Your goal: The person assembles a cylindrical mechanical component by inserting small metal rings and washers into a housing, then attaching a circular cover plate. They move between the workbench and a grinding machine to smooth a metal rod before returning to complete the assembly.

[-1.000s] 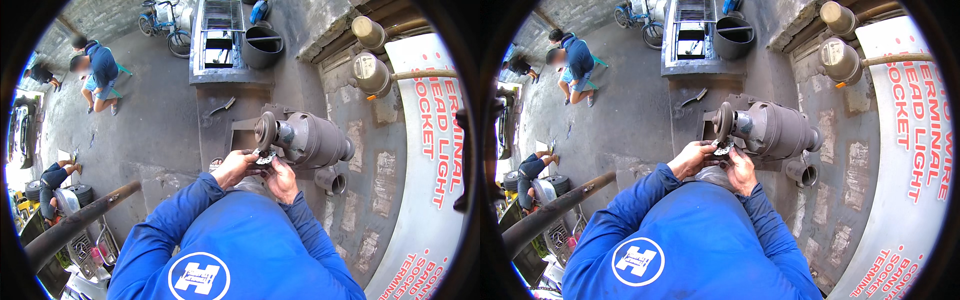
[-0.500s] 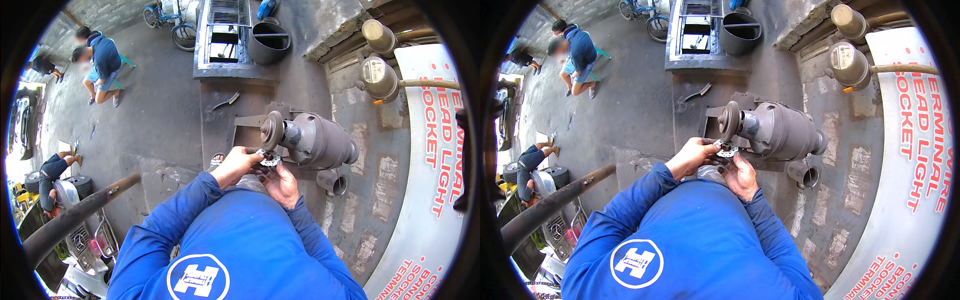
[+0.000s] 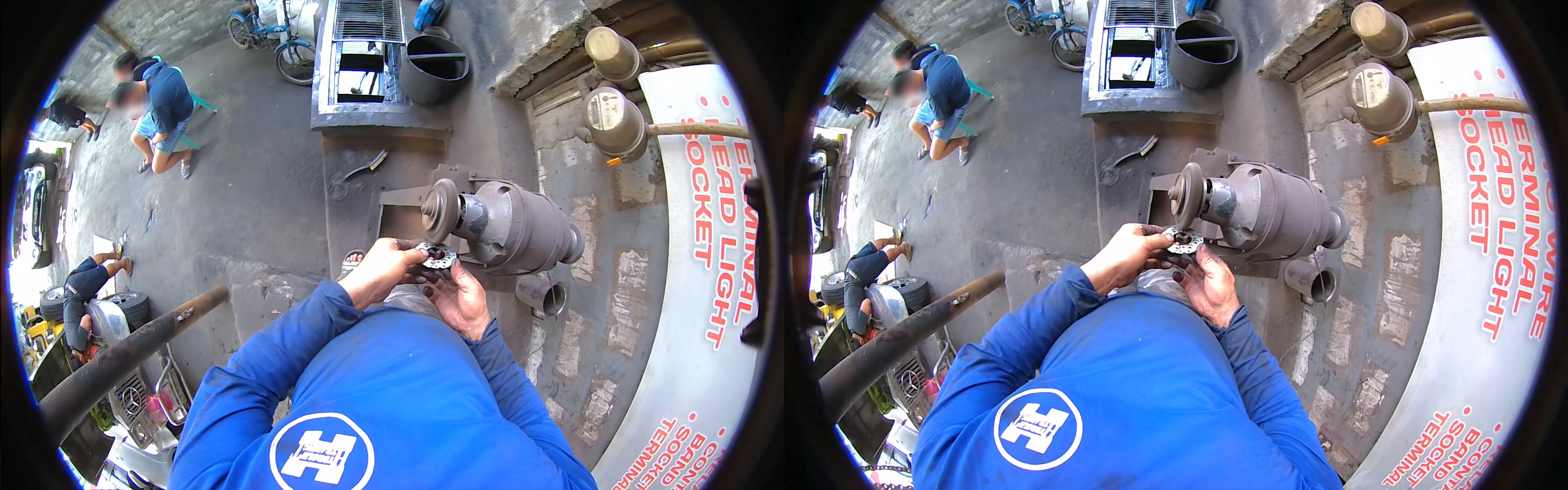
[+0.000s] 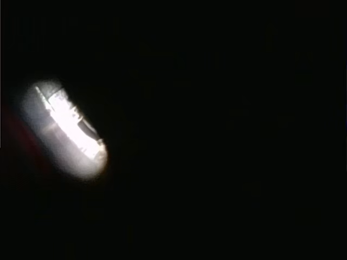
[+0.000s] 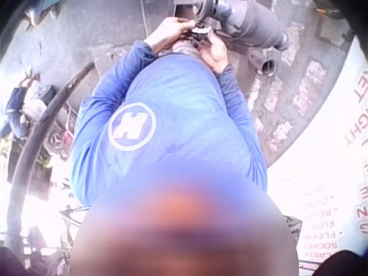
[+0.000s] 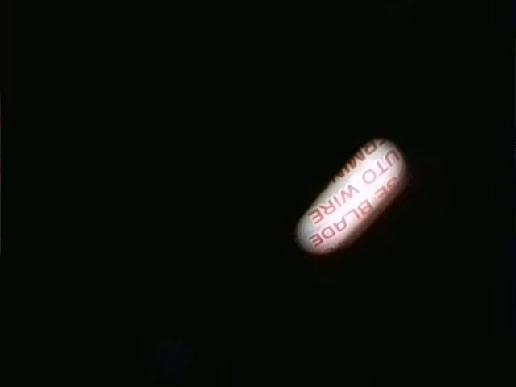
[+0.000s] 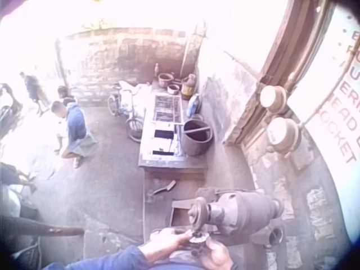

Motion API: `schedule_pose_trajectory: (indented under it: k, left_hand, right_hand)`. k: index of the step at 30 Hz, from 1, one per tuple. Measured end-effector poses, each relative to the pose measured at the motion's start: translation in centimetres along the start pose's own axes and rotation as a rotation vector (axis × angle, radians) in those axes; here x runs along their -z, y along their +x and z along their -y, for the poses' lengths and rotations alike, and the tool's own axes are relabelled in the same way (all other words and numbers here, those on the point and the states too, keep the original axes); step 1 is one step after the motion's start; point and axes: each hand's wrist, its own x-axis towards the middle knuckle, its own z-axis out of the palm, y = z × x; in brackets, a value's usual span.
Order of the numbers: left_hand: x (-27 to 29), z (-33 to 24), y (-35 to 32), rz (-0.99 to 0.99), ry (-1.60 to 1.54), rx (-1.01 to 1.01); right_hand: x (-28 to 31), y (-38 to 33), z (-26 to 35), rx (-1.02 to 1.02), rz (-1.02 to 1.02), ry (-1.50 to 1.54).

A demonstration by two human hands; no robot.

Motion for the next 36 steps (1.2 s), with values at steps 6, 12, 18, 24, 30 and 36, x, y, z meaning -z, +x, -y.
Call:
schedule_pose_trajectory:
  k: [6,12,18,24,30,36]
  left_hand:
    - [1.3,0.7,-0.5,-0.071,-0.098,0.055]
    - [0.7,1.4,0.8,-0.004,-0.11,0.074]
    - [0.7,0.7,2.1,-0.005,-0.095,0.036]
    - [0.2,0.8,1.2,0.008,-0.025,0.01]
    - [-0.6,0.2,-0.1,0.044,0.009,-0.016]
    - [-0.3,0.2,-0.4,0.078,0.017,-0.012]
  right_hand:
    - [1.3,2.7,-0.8,-0.083,0.091,0.006]
    - [1.1,1.4,-0.7,-0.035,0.025,0.08]
    - [-0.3,2.6,-0.3,-0.044,0.037,0.153]
    - [0.1,1.3,-0.9,-0.061,-0.036,0.147]
    - [0.0,-0.1,-0.8,-0.039,0.007,0.11]
    - [-0.3,-1.1,-0.6,-0.019,-0.009,0.103]
